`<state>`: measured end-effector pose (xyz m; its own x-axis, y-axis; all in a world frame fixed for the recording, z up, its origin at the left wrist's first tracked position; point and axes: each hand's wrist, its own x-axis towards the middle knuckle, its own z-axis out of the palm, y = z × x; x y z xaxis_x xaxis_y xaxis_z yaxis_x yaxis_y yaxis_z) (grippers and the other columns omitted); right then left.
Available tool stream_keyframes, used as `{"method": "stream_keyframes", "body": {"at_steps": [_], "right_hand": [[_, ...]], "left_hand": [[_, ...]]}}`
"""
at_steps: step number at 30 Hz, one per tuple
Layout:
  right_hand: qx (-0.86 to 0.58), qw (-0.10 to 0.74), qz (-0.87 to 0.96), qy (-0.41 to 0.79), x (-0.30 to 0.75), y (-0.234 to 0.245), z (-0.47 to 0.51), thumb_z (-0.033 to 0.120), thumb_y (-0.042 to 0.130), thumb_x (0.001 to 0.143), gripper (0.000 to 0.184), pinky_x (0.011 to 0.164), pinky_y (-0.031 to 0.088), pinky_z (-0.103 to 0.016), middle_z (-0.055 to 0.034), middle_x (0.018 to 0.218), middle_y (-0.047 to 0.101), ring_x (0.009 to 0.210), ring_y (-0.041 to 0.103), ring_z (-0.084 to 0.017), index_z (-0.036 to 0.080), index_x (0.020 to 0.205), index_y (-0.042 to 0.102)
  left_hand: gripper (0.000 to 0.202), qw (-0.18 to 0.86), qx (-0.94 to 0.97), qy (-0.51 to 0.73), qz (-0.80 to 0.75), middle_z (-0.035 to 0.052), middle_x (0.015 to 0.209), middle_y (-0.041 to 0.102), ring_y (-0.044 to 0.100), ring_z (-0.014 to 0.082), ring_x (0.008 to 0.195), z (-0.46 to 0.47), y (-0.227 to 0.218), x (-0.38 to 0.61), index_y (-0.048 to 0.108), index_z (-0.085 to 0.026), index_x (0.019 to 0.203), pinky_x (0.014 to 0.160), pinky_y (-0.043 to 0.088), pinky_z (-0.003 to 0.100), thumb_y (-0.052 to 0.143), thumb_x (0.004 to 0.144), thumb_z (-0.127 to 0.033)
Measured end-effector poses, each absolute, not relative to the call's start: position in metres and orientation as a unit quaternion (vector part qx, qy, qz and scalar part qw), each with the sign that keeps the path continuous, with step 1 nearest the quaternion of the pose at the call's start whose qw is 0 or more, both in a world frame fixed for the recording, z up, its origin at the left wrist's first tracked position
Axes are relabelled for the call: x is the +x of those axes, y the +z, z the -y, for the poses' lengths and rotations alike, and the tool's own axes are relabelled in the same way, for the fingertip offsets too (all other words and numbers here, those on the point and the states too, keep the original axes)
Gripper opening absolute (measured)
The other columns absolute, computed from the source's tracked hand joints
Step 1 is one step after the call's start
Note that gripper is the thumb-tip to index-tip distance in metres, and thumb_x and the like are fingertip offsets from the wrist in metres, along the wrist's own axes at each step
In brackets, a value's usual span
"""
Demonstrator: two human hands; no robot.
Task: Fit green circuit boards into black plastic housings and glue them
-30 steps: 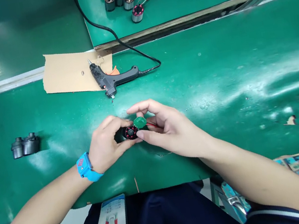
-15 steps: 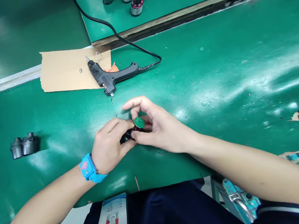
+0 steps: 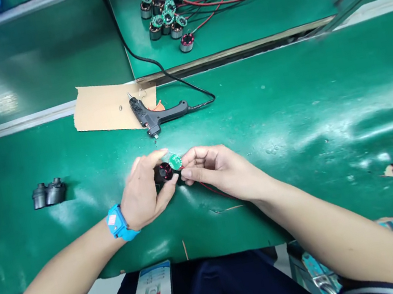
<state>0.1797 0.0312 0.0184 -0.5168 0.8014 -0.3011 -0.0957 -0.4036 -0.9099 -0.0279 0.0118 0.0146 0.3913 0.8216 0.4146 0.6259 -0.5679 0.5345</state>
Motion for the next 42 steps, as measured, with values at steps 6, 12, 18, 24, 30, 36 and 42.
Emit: {"method": "stream_keyframes", "body": {"at_steps": [6,12,18,24,30,36,42], "right_hand": [[-0.403,0.317,0.45,0.731,0.178,0.027,-0.024,0.033,0.084,0.076,0.024,0.067,0.052,-0.024,0.0015,0.076,0.069,0.069,0.063,-0.01,0.019,0.085,0.067],[-0.39,0.307,0.54,0.679,0.184,0.03,-0.024,0.037,0.076,0.085,0.02,0.071,0.055,-0.03,-0.0032,0.089,0.074,0.079,0.069,-0.016,0.023,0.099,0.076],[-0.385,0.412,0.709,0.424,0.181,0.031,-0.024,0.028,0.08,0.081,0.006,0.072,0.054,-0.032,-0.0017,0.078,0.075,0.072,0.068,-0.016,0.023,0.08,0.076],[-0.406,0.35,0.799,0.274,0.191,0.036,-0.046,0.037,0.073,0.088,0.017,0.083,0.052,-0.039,-0.0059,0.096,0.075,0.09,0.069,-0.023,0.025,0.1,0.071],[-0.439,0.172,0.879,0.067,0.172,0.02,-0.102,0.017,0.05,0.094,0.047,0.107,0.038,-0.049,-0.018,0.135,0.06,0.125,0.053,-0.033,0.013,0.14,0.052],[-0.437,0.138,0.889,0.001,0.166,0.001,-0.119,0.01,0.038,0.092,0.051,0.086,0.045,-0.045,-0.0171,0.111,0.064,0.099,0.057,-0.031,0.012,0.142,0.051],[-0.432,0.349,0.831,-0.008,0.208,0.028,-0.081,0.04,0.061,0.088,0.044,0.073,0.049,-0.039,-0.0084,0.095,0.065,0.081,0.061,-0.024,0.018,0.126,0.059]], "left_hand": [[0.03,0.122,0.824,0.351,-0.428,0.0021,0.088,0.068,0.064,0.0161,0.075,-0.012,0.014,-0.031,0.055,-0.023,0.119,0.069,0.052,0.029,0.064,0.094,-0.036],[0.024,0.165,0.797,0.388,-0.432,0.0034,0.094,0.071,0.069,0.0161,0.08,-0.01,0.022,-0.031,0.055,-0.022,0.113,0.071,0.056,0.029,0.062,0.095,-0.035],[0.022,0.25,0.774,0.4,-0.423,0.0028,0.094,0.07,0.07,0.0139,0.079,0.0,0.028,-0.027,0.054,-0.021,0.112,0.07,0.056,0.025,0.061,0.094,-0.033],[0.023,0.201,0.783,0.378,-0.452,0.0042,0.098,0.072,0.071,0.0163,0.086,-0.001,0.028,-0.037,0.055,-0.021,0.113,0.077,0.057,0.027,0.062,0.093,-0.028],[0.024,0.134,0.791,0.38,-0.461,0.0051,0.096,0.072,0.071,0.018,0.085,-0.01,0.018,-0.045,0.055,-0.02,0.113,0.078,0.057,0.03,0.062,0.093,-0.032],[0.023,0.099,0.793,0.386,-0.46,0.0047,0.092,0.072,0.069,0.0172,0.078,-0.014,0.014,-0.046,0.056,-0.019,0.112,0.072,0.056,0.03,0.059,0.096,-0.035],[0.024,0.082,0.783,0.404,-0.466,0.0044,0.089,0.071,0.067,0.0165,0.074,-0.017,0.013,-0.046,0.055,-0.018,0.112,0.069,0.054,0.03,0.058,0.096,-0.036]]}}
